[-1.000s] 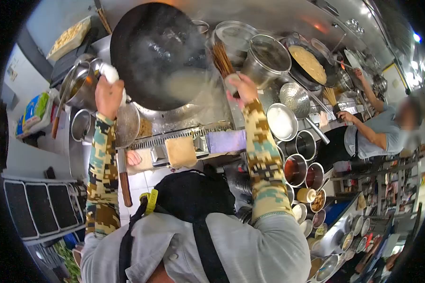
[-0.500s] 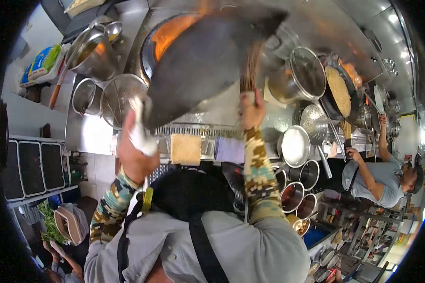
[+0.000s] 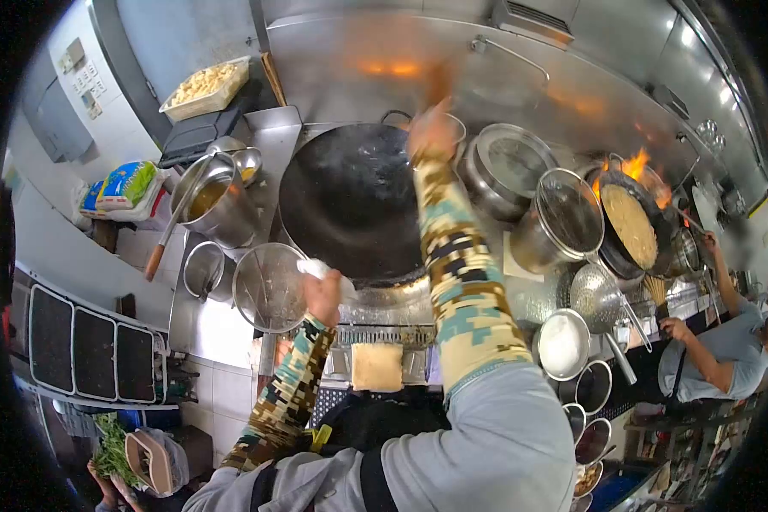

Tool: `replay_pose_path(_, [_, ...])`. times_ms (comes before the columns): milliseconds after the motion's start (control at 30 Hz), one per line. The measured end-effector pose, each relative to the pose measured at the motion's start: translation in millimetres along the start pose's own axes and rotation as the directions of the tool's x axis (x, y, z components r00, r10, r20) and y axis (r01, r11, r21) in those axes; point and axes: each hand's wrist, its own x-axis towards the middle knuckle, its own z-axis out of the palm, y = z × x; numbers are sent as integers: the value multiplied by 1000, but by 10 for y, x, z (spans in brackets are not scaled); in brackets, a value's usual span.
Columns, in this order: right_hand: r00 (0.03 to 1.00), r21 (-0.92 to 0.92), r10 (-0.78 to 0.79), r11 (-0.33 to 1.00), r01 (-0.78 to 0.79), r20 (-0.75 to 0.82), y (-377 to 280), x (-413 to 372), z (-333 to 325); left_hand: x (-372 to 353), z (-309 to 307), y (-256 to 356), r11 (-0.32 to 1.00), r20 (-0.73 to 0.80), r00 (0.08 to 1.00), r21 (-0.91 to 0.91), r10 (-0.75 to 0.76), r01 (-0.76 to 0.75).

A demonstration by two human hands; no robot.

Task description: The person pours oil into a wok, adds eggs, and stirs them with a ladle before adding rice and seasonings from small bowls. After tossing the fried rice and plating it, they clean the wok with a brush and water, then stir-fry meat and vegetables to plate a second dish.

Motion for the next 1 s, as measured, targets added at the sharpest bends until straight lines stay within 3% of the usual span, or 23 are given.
replay_pose_path(33, [933, -39, -56, 996, 75, 356, -93, -237, 589, -19, 11, -23, 995, 51, 995, -56, -81, 83])
replay_pose_path(67, [773, 120, -359, 929, 350, 523, -295, -786, 579, -53, 16, -55, 979, 105, 981, -111, -161, 172])
replay_pose_path(100, [776, 326, -365, 920, 216, 515, -526, -1262, 389, -54, 24, -86, 987, 80, 986, -63, -144, 150])
replay_pose_path(167, [594, 688, -667, 683, 245, 450, -442, -1648, -181, -74, 8, -168, 992, 17, 993, 42, -116, 115])
replay_pose_path(233, [439, 504, -696, 717, 482, 569, 53, -1039, -505, -49, 6, -215, 984, 38, 985, 55, -169, 167])
replay_pose_path(267, [694, 119, -381, 911, 395, 611, 146, -691, -461, -68, 34, -156, 983, 44, 982, 1, -183, 183])
replay_pose_path(300, [872, -272, -37, 943, 192, 488, 224, -436, -356, -76, 73, -89, 978, 52, 979, -53, -197, 199])
replay_pose_path(400, [969, -62, 45, 998, -31, 242, 11, -522, 570, -93, 117, -8, 961, 105, 970, -150, -219, 233])
replay_pose_path(433, [828, 9, -271, 952, 307, 491, -196, -812, 622, -134, 92, -1, 951, 110, 966, -177, -236, 253])
replay_pose_path(467, [750, 126, -399, 910, 396, 527, -176, -870, 485, -169, 38, 379, 963, 98, 958, 35, -270, 267])
replay_pose_path(567, [444, 462, -720, 688, 560, 533, 211, -862, -254, -119, 94, -116, 973, 53, 971, 2, -232, 232])
replay_pose_path(600, [691, 316, -537, 844, 434, 484, 227, -818, -177, -86, 132, -183, 982, 24, 982, -34, -186, 187])
replay_pose_path(633, [872, 186, -311, 948, 257, 379, 253, -705, 41, -69, 156, -158, 982, 42, 985, -84, -169, 172])
replay_pose_path(667, [969, 85, -65, 995, 46, 238, 258, -623, 276, -91, 151, -119, 977, 52, 986, -136, -159, 165])
replay_pose_path(733, [894, -12, -143, 986, 164, 424, -28, -834, 255, -121, 113, -5, 966, 98, 977, -159, -188, 202])
replay_pose_path(767, [774, 252, -401, 915, 315, 491, -79, -1163, 505, -141, 43, 215, 955, 180, 956, -144, -230, 257])
replay_pose_path(800, [697, 424, -548, 827, 370, 462, -212, -1423, 327, -146, -67, 340, 918, 224, 907, -96, -357, 385])
replay_pose_path(833, [663, 586, -599, 758, 287, 449, -255, -1520, 155, -121, -180, 414, 865, 261, 842, -46, -472, 499])
replay_pose_path(867, [506, 600, -592, 781, 170, 627, -243, -1284, -184, -195, -317, 399, 791, 319, 836, -295, -448, 536])
replay_pose_path(900, [310, 582, -564, 812, 40, 766, -57, -1003, -467, -289, -530, 571, 830, 327, 849, -245, -415, 501])
replay_pose_path(933, [386, 351, -466, 875, 333, 796, 296, -615, -449, -350, -863, 554, 883, 534, 804, -203, -262, 423])
replay_pose_path(967, [684, 147, -374, 919, 367, 626, 415, -455, -320, -430, -1084, 511, 938, 527, 811, -69, -254, 339])
replay_pose_path(1000, [896, -32, -234, 964, 265, 378, 538, -297, -187, -513, -1305, 467, 967, 520, 818, 69, -246, 247])
